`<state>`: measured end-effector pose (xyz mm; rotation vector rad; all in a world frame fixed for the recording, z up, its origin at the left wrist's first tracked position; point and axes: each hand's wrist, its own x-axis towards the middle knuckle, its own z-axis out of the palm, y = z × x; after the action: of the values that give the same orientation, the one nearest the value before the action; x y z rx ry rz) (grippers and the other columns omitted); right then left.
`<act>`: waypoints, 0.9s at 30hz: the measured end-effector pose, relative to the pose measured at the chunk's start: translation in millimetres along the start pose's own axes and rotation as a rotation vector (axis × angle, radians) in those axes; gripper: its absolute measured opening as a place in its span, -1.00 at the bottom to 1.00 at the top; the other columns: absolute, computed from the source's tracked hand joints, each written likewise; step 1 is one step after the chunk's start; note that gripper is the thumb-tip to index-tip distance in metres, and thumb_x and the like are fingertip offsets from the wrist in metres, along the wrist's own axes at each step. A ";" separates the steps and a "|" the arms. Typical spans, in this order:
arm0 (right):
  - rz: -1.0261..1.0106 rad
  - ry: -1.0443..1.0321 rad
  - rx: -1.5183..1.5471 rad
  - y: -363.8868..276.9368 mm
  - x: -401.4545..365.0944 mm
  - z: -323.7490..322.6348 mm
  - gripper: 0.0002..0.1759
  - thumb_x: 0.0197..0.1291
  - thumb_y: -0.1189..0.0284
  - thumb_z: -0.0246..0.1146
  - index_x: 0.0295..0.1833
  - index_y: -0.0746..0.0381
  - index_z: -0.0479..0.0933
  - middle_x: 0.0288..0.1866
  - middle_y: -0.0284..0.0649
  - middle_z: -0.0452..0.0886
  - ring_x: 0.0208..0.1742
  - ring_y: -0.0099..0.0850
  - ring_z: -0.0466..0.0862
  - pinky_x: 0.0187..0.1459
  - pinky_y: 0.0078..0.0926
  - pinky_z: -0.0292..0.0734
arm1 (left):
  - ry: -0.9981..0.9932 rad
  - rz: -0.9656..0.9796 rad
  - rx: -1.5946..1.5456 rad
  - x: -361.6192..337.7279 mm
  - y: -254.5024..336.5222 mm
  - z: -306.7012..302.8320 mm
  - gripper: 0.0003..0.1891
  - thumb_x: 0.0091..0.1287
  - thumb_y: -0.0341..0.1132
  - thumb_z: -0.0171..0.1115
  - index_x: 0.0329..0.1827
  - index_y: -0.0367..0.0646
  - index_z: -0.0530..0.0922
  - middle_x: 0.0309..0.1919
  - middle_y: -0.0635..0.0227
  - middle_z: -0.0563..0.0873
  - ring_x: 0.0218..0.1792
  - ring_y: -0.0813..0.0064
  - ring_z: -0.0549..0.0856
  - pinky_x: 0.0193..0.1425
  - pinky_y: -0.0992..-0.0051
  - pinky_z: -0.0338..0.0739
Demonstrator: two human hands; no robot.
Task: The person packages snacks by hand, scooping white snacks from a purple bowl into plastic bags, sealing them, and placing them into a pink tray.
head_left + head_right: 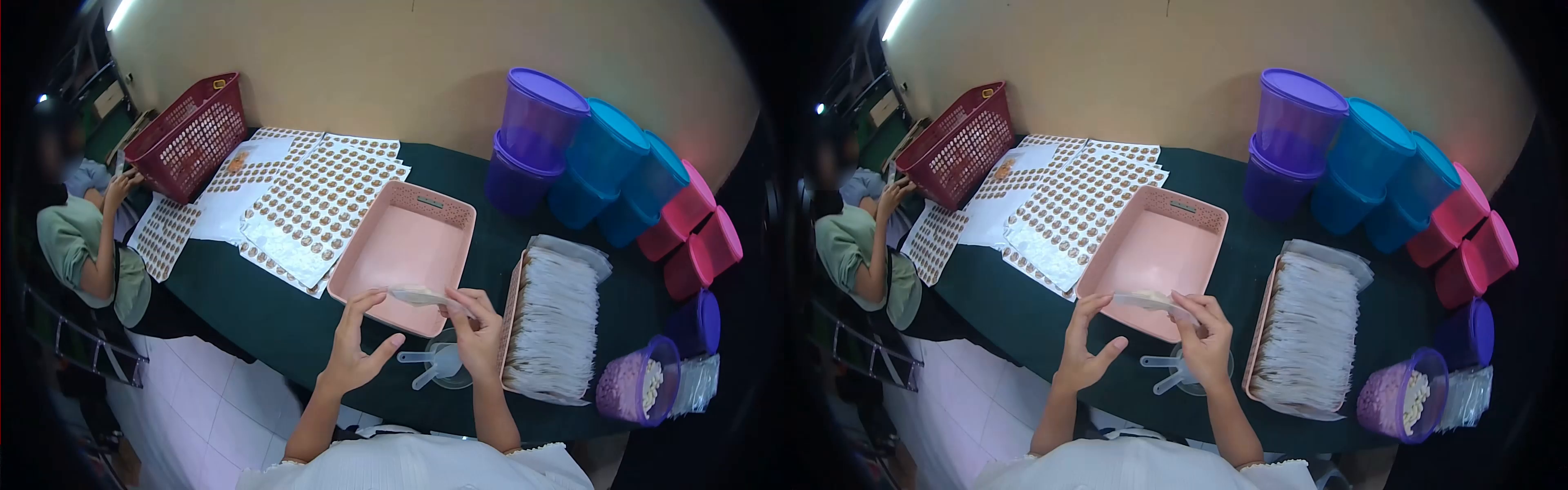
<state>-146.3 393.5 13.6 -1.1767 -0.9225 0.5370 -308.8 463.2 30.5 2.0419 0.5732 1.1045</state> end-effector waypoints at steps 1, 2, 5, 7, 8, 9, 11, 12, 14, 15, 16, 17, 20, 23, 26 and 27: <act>0.013 0.007 -0.076 1.6 1.9 -0.7 -0.70 0.02 0.68 0.12 -0.09 0.27 0.55 -0.21 -0.29 0.45 -0.32 -0.60 0.51 -0.36 -0.73 0.41 | 0.011 -0.001 0.007 -1.2 0.1 0.4 -0.49 0.04 -0.42 0.25 0.08 -0.30 0.30 0.02 0.13 0.38 0.09 0.30 0.42 0.20 0.39 0.26; 0.042 -0.016 -0.154 1.6 2.4 -0.2 -0.67 0.00 0.68 0.12 -0.07 0.26 0.54 -0.20 -0.24 0.45 -0.26 -0.53 0.53 -0.25 -0.68 0.45 | 0.002 -0.035 0.027 -4.6 0.6 -0.2 -0.49 0.04 -0.42 0.25 0.08 -0.29 0.30 0.01 0.13 0.38 0.08 0.31 0.42 0.19 0.39 0.27; -0.022 -0.080 -0.175 17.1 4.4 7.8 -0.66 -0.01 0.68 0.11 -0.06 0.28 0.52 -0.17 -0.19 0.46 -0.17 -0.45 0.54 -0.16 -0.62 0.46 | -0.014 -0.102 0.017 -16.3 -0.4 -2.1 -0.50 0.06 -0.43 0.24 0.09 -0.28 0.31 0.01 0.15 0.38 0.06 0.33 0.45 0.17 0.40 0.29; 0.000 -0.104 -0.205 24.1 5.9 9.8 -0.68 0.01 0.65 0.11 -0.05 0.29 0.52 -0.14 -0.14 0.45 -0.11 -0.39 0.53 -0.09 -0.57 0.46 | -0.018 -0.126 -0.015 -22.3 -3.7 -1.7 -0.50 0.06 -0.43 0.24 0.09 -0.28 0.31 0.01 0.17 0.38 0.04 0.34 0.46 0.16 0.41 0.31; -0.014 -0.107 -0.217 26.7 5.5 11.4 -0.71 0.05 0.62 0.13 -0.06 0.31 0.52 -0.14 -0.20 0.43 -0.16 -0.50 0.50 -0.19 -0.68 0.42 | -0.027 -0.154 -0.035 -26.0 -5.8 -2.0 -0.51 0.07 -0.44 0.23 0.09 -0.27 0.31 0.01 0.18 0.38 0.03 0.35 0.47 0.14 0.42 0.32; -0.030 -0.106 -0.224 30.0 5.3 13.5 -0.74 0.08 0.60 0.14 -0.06 0.32 0.52 -0.13 -0.26 0.41 -0.20 -0.61 0.47 -0.29 -0.79 0.37 | -0.038 -0.180 -0.052 -29.2 -7.0 -3.0 -0.52 0.07 -0.44 0.23 0.09 -0.26 0.32 0.01 0.19 0.38 0.01 0.36 0.48 0.13 0.43 0.33; -0.095 -0.090 -0.251 40.6 9.0 16.8 -0.74 0.08 0.60 0.13 -0.06 0.31 0.52 -0.14 -0.26 0.41 -0.22 -0.61 0.47 -0.29 -0.78 0.38 | -0.036 -0.201 -0.060 -31.5 -7.9 -5.7 -0.52 0.07 -0.44 0.23 0.08 -0.26 0.32 0.01 0.21 0.38 0.01 0.37 0.48 0.12 0.43 0.33; -0.150 -0.071 -0.283 43.0 8.0 17.8 -0.73 0.09 0.60 0.13 -0.06 0.29 0.52 -0.15 -0.26 0.42 -0.24 -0.62 0.47 -0.30 -0.77 0.39 | -0.039 -0.229 -0.074 -34.8 -7.2 -7.3 -0.53 0.08 -0.43 0.23 0.08 -0.26 0.33 0.01 0.22 0.38 0.01 0.38 0.48 0.11 0.44 0.34; -0.127 -0.054 -0.292 40.5 10.5 19.9 -0.72 0.08 0.59 0.12 -0.04 0.29 0.51 -0.17 -0.19 0.44 -0.22 -0.50 0.51 -0.24 -0.68 0.44 | -0.035 -0.239 -0.103 -40.6 -6.6 -12.3 -0.54 0.08 -0.43 0.21 0.08 -0.26 0.33 0.00 0.23 0.38 0.01 0.39 0.48 0.11 0.45 0.34; -0.099 -0.045 -0.312 38.1 12.2 21.5 -0.70 0.06 0.58 0.11 -0.03 0.28 0.51 -0.19 -0.13 0.46 -0.20 -0.38 0.55 -0.17 -0.58 0.49 | -0.025 -0.255 -0.143 -43.7 -6.4 -14.6 -0.55 0.09 -0.44 0.20 0.07 -0.26 0.33 0.00 0.24 0.38 0.01 0.40 0.48 0.10 0.45 0.34; -0.079 -0.017 -0.296 34.7 14.7 24.4 -0.74 0.06 0.57 0.12 -0.09 0.28 0.53 -0.28 -0.16 0.45 -0.36 -0.43 0.54 -0.32 -0.61 0.49 | -0.011 -0.274 -0.179 -46.4 -5.4 -16.9 -0.60 0.11 -0.44 0.17 0.04 -0.28 0.36 -0.03 0.24 0.41 -0.01 0.41 0.49 0.09 0.47 0.34; -0.087 -0.006 -0.295 34.0 17.4 26.1 -0.74 0.06 0.57 0.12 -0.09 0.28 0.53 -0.28 -0.16 0.45 -0.36 -0.43 0.54 -0.32 -0.61 0.49 | -0.018 -0.263 -0.178 -50.3 -7.4 -18.4 -0.60 0.11 -0.44 0.17 0.04 -0.28 0.36 -0.03 0.24 0.41 -0.01 0.41 0.49 0.09 0.47 0.34; -0.081 0.081 -0.494 43.1 27.3 30.8 -0.84 0.06 0.53 0.11 -0.23 0.30 0.52 -0.40 -0.17 0.38 -0.52 -0.44 0.46 -0.51 -0.53 0.36 | 0.010 -0.323 -0.321 -59.1 -19.0 -25.3 -0.71 0.11 -0.48 0.17 -0.09 -0.32 0.43 -0.15 0.22 0.51 -0.11 0.44 0.54 0.04 0.48 0.41; -0.078 0.083 -0.505 76.9 36.6 34.9 -0.75 0.05 0.52 0.10 -0.11 0.31 0.46 -0.32 -0.14 0.38 -0.50 -0.38 0.48 -0.43 -0.47 0.40 | -0.122 -0.303 -0.344 -57.6 -34.7 -31.9 -0.75 0.12 -0.48 0.16 -0.13 -0.32 0.45 -0.22 0.23 0.56 -0.13 0.44 0.57 0.05 0.49 0.40; -0.052 0.177 -0.638 116.7 23.4 39.3 -0.42 0.00 0.47 0.15 0.19 0.30 0.17 -0.05 0.00 0.27 -0.28 -0.18 0.52 -0.21 -0.34 0.44 | -0.277 -0.366 -0.497 -47.5 -47.5 -33.9 -0.78 0.16 -0.51 0.10 -0.12 -0.31 0.43 -0.19 0.25 0.53 -0.09 0.44 0.54 0.08 0.47 0.37; -0.195 0.256 -0.748 121.3 20.8 38.3 -0.31 -0.02 0.46 0.16 0.26 0.30 0.06 0.04 0.04 0.21 -0.18 -0.11 0.51 -0.14 -0.30 0.45 | -0.315 -0.345 -0.512 -37.4 -49.2 -28.9 -0.78 0.16 -0.51 0.10 -0.12 -0.31 0.43 -0.19 0.25 0.53 -0.09 0.44 0.54 0.08 0.47 0.37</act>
<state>-154.9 469.8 -89.9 -1.7478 -1.0308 -0.1471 -355.0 480.5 -16.6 1.5531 0.4080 0.6256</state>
